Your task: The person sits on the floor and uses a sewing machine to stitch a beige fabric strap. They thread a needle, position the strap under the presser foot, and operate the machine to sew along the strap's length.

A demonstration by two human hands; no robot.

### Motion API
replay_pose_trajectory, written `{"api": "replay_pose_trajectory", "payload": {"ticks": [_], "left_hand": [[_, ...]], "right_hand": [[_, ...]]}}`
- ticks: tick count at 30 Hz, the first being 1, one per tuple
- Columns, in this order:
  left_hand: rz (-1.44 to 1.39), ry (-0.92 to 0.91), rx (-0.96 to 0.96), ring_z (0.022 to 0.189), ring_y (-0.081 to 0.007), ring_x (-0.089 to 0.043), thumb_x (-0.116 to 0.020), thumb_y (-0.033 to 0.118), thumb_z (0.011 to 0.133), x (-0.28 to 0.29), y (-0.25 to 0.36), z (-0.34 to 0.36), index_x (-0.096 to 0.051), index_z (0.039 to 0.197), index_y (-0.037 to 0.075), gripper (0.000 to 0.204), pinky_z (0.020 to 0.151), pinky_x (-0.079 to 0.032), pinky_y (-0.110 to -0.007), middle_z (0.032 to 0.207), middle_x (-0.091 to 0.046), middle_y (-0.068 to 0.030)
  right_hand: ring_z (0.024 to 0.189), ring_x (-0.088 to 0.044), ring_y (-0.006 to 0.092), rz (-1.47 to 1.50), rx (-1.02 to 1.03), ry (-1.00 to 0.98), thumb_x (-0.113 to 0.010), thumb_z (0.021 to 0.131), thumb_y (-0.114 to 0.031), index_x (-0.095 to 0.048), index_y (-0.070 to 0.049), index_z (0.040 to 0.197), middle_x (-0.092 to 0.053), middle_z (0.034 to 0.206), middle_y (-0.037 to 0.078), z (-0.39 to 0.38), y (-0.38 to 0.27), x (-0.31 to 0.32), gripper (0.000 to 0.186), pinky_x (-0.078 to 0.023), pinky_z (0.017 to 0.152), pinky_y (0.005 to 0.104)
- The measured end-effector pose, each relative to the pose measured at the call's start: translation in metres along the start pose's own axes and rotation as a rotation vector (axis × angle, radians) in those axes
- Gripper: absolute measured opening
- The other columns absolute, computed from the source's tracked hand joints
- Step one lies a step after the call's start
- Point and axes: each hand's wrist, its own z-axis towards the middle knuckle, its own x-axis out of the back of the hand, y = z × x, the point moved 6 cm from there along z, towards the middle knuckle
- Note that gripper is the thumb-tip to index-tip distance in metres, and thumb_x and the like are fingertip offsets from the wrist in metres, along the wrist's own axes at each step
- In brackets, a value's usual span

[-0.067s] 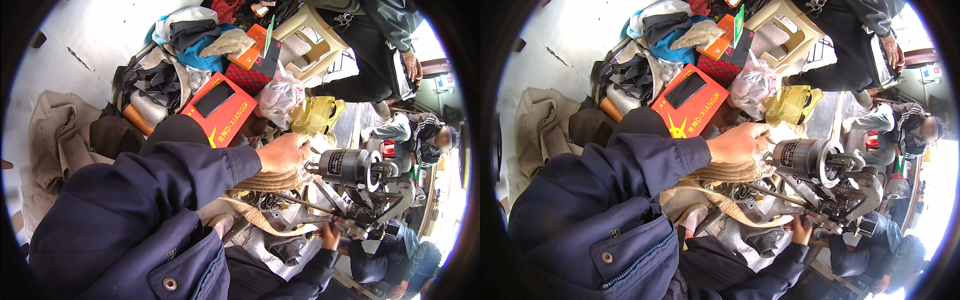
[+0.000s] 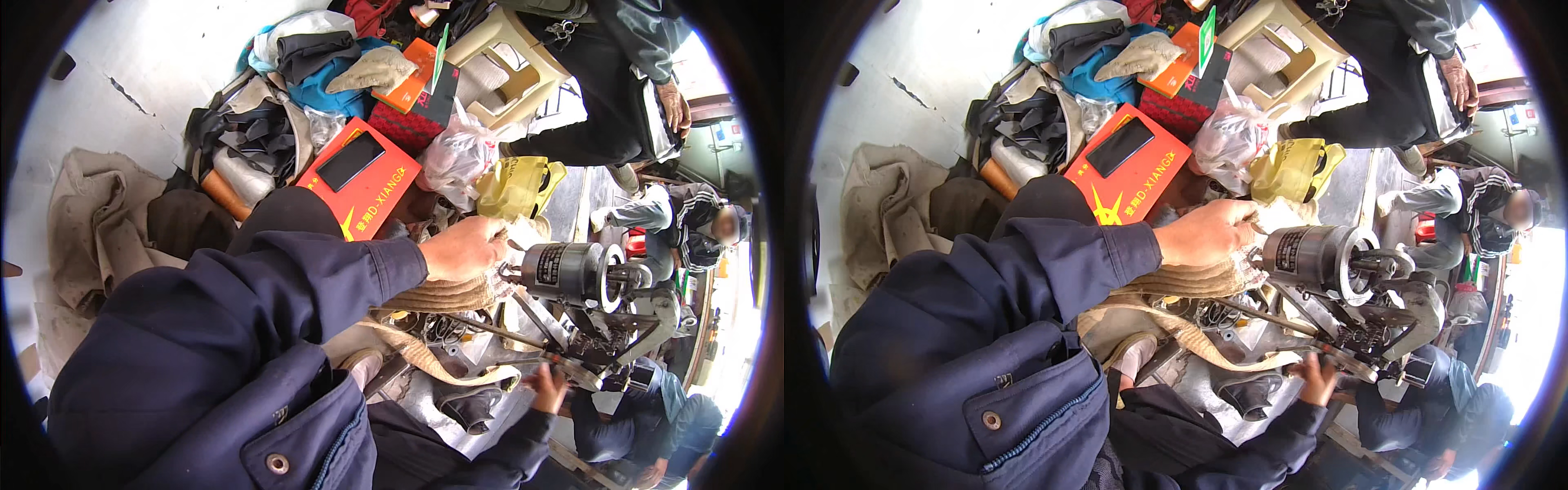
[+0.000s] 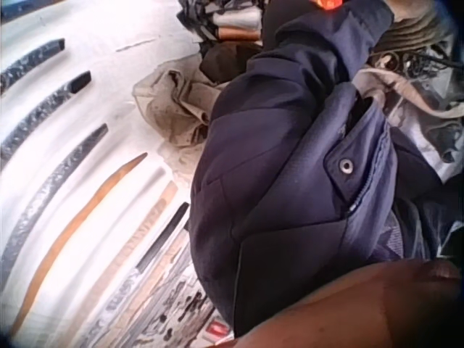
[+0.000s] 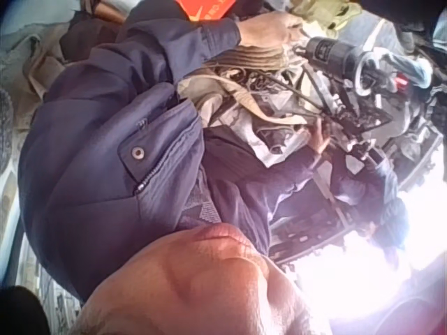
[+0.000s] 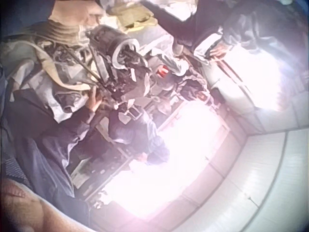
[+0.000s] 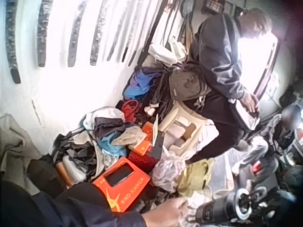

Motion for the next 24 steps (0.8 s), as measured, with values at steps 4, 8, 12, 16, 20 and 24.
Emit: {"api": "replay_pose_trajectory", "payload": {"ticks": [4, 8, 12, 16, 20, 24], "left_hand": [[0.03, -0.044, 0.101, 0.074, -0.0264, -0.055, -0.052, 0.016, 0.09, -0.001, -0.007, 0.0, -0.057, 0.098, -0.005, 0.022, 0.072, -0.044, -0.04, 0.08, -0.06, -0.0188], [0.032, -0.065, 0.088, 0.072, -0.0143, -0.048, -0.052, 0.014, 0.092, -0.002, -0.006, -0.001, -0.058, 0.109, -0.003, 0.024, 0.069, -0.043, -0.033, 0.078, -0.056, -0.0075], [0.002, -0.096, 0.118, 0.07, -0.0124, -0.045, -0.053, 0.014, 0.092, -0.002, -0.006, -0.001, -0.058, 0.109, -0.002, 0.024, 0.067, -0.042, -0.032, 0.075, -0.053, -0.0047], [0.001, -0.091, 0.099, 0.071, -0.0132, -0.046, -0.055, 0.016, 0.093, -0.001, -0.003, -0.002, -0.057, 0.111, -0.003, 0.027, 0.067, -0.042, -0.033, 0.076, -0.055, -0.006], [0.043, -0.043, 0.052, 0.081, -0.033, -0.061, -0.054, 0.018, 0.093, 0.001, 0.002, -0.003, -0.059, 0.103, -0.006, 0.027, 0.078, -0.046, -0.041, 0.088, -0.064, -0.0237], [0.02, -0.072, 0.09, 0.083, -0.0346, -0.062, -0.054, 0.019, 0.093, 0.0, -0.001, -0.004, -0.059, 0.103, -0.007, 0.028, 0.078, -0.046, -0.041, 0.09, -0.064, -0.0251]], "right_hand": [[0.044, -0.045, 0.009, 0.005, 0.135, 0.41, -0.06, 0.091, -0.016, -0.061, -0.006, 0.092, -0.052, 0.061, -0.001, 0.001, -0.025, 0.096, 0.01, -0.035, 0.04, 0.0241], [0.042, -0.046, 0.0129, 0.072, 0.081, 0.506, -0.052, 0.092, -0.01, -0.058, -0.007, 0.094, -0.052, 0.062, 0.002, 0.023, 0.051, 0.092, 0.007, -0.036, 0.037, 0.0271], [0.045, -0.059, 0.0198, -0.13, -0.337, 0.024, -0.062, 0.091, -0.013, -0.056, 0.0, 0.087, -0.061, 0.063, 0.01, 0.02, 0.068, 0.006, 0.016, -0.046, 0.04, 0.031], [0.047, -0.059, 0.0183, -0.019, -0.014, 0.026, -0.063, 0.091, -0.016, -0.059, 0.0, 0.087, -0.063, 0.062, 0.009, 0.003, -0.008, 0.022, 0.016, -0.047, 0.045, 0.028], [0.046, -0.047, 0.0081, 0.074, 0.078, 0.457, -0.058, 0.092, -0.009, -0.059, -0.005, 0.09, -0.053, 0.061, -0.001, 0.011, 0.005, 0.123, 0.004, -0.035, 0.042, 0.0227], [0.043, -0.053, 0.0158, 0.541, -0.427, 0.39, -0.055, 0.093, -0.012, -0.058, -0.007, 0.088, -0.059, 0.065, 0.007, 0.033, 0.103, 0.087, 0.008, -0.04, 0.037, 0.0293]]}}
